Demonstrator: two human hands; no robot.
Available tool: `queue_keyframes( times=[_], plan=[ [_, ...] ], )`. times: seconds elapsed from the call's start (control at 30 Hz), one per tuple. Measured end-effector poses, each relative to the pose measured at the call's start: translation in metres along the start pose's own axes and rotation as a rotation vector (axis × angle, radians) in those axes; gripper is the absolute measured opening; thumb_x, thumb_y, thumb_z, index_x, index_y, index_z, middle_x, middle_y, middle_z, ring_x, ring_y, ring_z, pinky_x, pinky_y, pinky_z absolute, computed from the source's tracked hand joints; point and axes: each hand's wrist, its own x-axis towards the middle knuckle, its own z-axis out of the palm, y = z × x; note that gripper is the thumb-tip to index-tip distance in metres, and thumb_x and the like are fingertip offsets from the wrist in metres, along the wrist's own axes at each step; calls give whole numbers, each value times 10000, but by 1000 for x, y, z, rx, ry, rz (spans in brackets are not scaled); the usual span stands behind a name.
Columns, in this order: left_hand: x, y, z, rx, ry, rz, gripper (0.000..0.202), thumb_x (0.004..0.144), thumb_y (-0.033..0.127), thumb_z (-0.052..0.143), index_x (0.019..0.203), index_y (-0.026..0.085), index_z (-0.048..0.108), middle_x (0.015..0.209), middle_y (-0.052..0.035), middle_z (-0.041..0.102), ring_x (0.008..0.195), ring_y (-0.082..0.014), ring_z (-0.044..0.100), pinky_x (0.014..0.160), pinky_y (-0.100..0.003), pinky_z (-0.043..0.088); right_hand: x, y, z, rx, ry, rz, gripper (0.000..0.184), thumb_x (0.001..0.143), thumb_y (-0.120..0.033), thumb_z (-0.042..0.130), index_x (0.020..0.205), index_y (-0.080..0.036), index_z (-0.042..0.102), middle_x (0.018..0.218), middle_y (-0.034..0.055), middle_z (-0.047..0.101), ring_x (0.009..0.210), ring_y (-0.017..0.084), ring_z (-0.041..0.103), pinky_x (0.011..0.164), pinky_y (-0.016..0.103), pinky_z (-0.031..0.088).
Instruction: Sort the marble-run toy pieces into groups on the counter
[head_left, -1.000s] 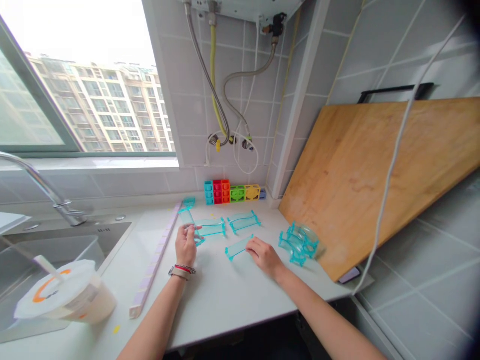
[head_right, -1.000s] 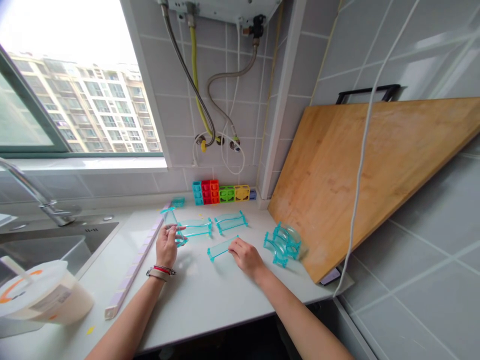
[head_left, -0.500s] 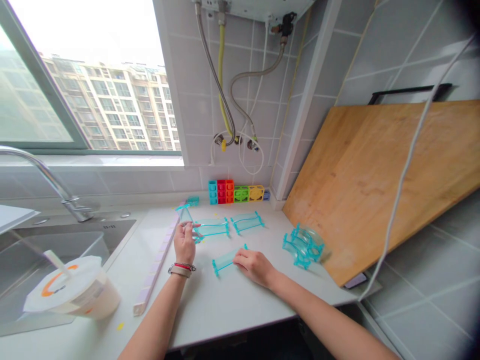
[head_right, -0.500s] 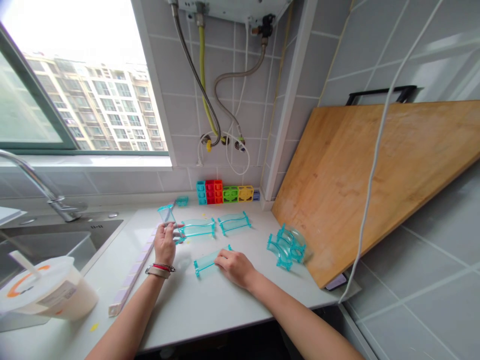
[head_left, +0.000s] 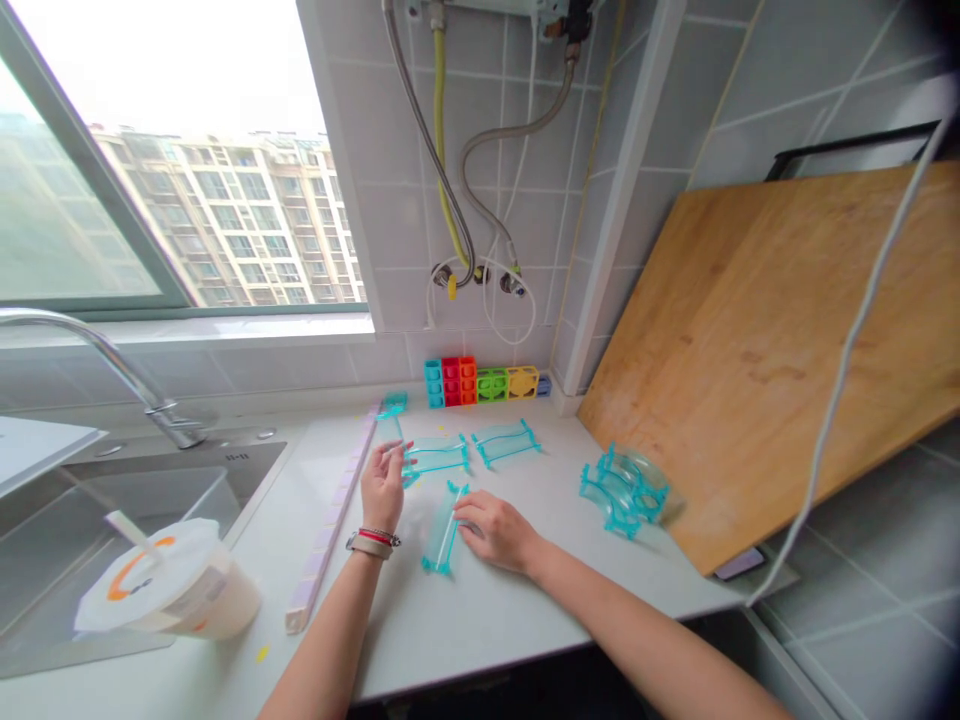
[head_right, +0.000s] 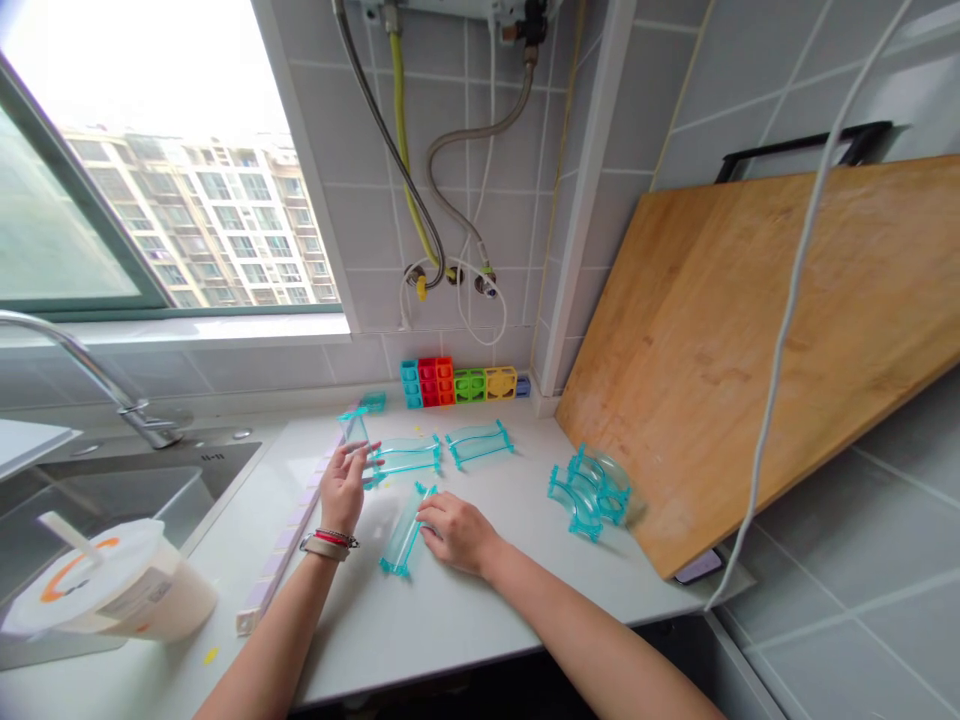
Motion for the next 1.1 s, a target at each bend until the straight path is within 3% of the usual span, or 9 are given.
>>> queue_keyframes(
  times=[0.17,0.27,0.33,0.47,0.6,0.77,1.1],
  plan=[
    [-12,4,-5,121,-58,81,326,872,455,672,1076,201,674,1169,-139,738,1117,-302,694,856,-419,603,4,1,-3,98,47,43,221,901,-154,597,1087,-188,711,1276,103,691,1168,229,643,1048,391,510],
    [-26,13,-17,230,-116,189,195,887,367,653,1022,230,682,1280,-118,705,1311,-315,580,1093,-533,467,8,3,-6,127,117,119,197,893,-164,603,1049,-191,722,1227,105,697,1173,229,629,1049,401,502],
    [-37,20,-29,362,-193,306,114,909,303,605,959,244,689,1329,-99,686,1391,-307,504,1170,-578,368,9,6,-8,124,167,172,165,889,-169,615,1003,-188,732,1132,105,706,1119,233,632,1024,405,506],
    [-56,27,-51,525,-240,426,150,928,250,550,862,250,684,1381,-89,654,1428,-299,459,1165,-596,369,9,6,-8,104,75,158,251,870,-261,696,1110,-202,732,1035,90,700,1033,249,617,970,413,515],
    [-66,19,-63,582,-259,403,168,919,245,549,814,240,680,1430,-113,604,1303,-296,589,1077,-541,483,8,-3,-6,83,-62,88,501,841,-457,750,1280,-229,668,1094,100,671,1051,267,599,974,423,505],
    [-66,3,-67,660,-328,370,205,879,189,486,773,231,657,1366,-118,646,1164,-273,684,969,-476,565,5,-11,-4,6,-142,88,757,692,-723,775,1280,-260,661,1203,117,618,1110,305,586,996,473,483],
    [-61,-18,-78,663,-297,271,177,869,226,490,804,242,653,1336,-121,661,1220,-279,645,989,-460,553,2,-6,5,-67,-77,137,724,656,-661,837,1185,-205,648,1237,144,623,1141,321,593,1003,474,492]
  ],
)
